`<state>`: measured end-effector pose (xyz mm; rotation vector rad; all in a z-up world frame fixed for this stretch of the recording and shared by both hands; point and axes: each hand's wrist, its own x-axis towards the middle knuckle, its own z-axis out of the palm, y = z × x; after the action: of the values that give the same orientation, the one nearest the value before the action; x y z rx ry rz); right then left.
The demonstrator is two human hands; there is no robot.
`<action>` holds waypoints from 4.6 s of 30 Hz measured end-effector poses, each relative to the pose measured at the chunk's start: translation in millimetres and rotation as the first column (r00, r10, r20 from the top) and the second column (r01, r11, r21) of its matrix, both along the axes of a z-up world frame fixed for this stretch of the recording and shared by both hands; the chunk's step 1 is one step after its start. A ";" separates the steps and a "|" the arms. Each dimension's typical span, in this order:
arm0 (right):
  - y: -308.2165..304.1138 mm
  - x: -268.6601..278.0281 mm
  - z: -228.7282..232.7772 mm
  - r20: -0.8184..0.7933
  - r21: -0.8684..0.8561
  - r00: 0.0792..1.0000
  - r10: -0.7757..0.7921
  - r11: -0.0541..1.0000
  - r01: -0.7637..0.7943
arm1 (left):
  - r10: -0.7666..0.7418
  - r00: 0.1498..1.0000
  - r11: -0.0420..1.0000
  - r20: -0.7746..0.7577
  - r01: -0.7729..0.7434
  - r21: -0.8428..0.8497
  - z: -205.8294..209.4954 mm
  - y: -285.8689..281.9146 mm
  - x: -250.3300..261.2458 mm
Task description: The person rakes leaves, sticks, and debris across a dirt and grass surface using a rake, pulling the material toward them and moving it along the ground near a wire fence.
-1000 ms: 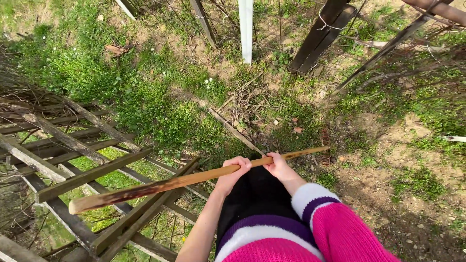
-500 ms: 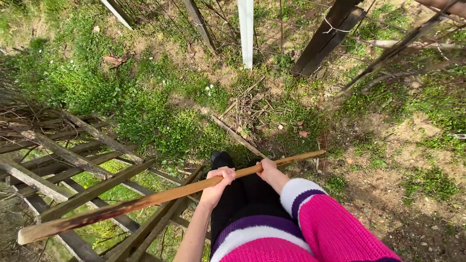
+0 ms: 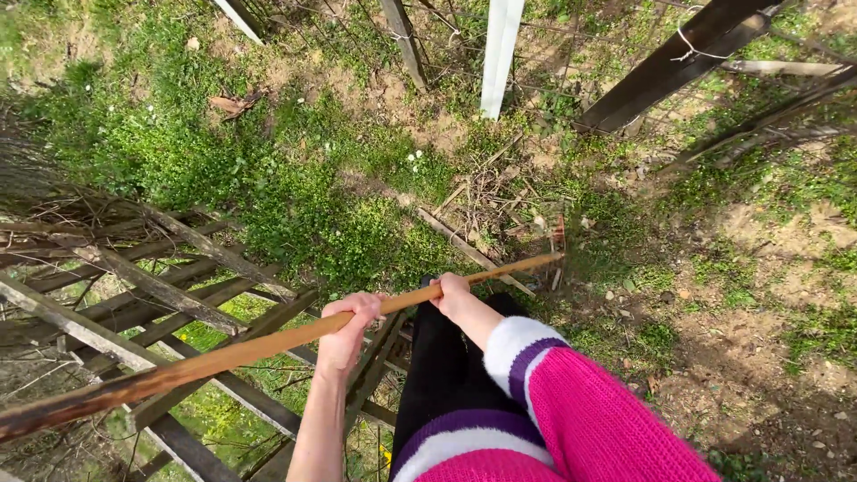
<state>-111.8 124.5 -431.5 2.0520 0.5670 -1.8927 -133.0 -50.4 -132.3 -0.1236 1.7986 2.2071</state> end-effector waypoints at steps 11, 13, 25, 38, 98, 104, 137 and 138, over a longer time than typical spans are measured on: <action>-166.0 -135.7 88.1 -0.472 -0.210 0.881 -0.032 0.975 -0.077 | -0.042 0.932 0.992 -0.359 -0.004 -0.125 99.9 -97.2 -74.5; -180.4 -142.6 117.1 -0.560 -0.219 0.827 -0.044 0.971 -0.097 | -0.096 0.905 0.991 -0.415 0.049 -0.121 120.5 -98.6 -74.2; -99.3 -111.4 99.4 -0.296 -0.015 0.941 0.161 0.985 -0.173 | 0.164 0.951 0.985 -0.261 -0.171 -0.005 22.1 -107.7 -42.0; 4.0 -79.9 13.6 -0.165 0.332 0.858 0.486 0.846 -0.416 | 0.198 0.966 0.980 -0.166 -0.192 0.052 -80.0 10.2 9.2; -64.0 65.4 -126.1 0.097 0.086 0.989 -0.113 0.991 0.105 | 0.187 0.979 0.967 0.082 -0.198 0.160 -23.7 -81.2 3.8; -133.8 38.5 -126.7 0.074 0.100 0.996 -0.059 0.994 0.052 | 0.278 0.958 0.953 0.068 -0.284 0.101 -4.2 -122.8 -2.5; -260.1 -174.2 101.5 -0.473 -0.142 0.837 0.275 0.914 -0.380 | 0.598 0.706 0.793 -0.379 -0.589 0.154 85.1 -204.3 -55.7; -248.4 -173.4 99.9 -0.462 -0.130 0.840 0.284 0.916 -0.381 | 0.608 0.714 0.789 -0.347 -0.591 0.167 77.6 -205.5 -58.8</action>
<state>-285.3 -124.0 -331.6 1.2900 0.7291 -2.0859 -191.8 -255.9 -54.6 -0.3310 2.1401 2.8947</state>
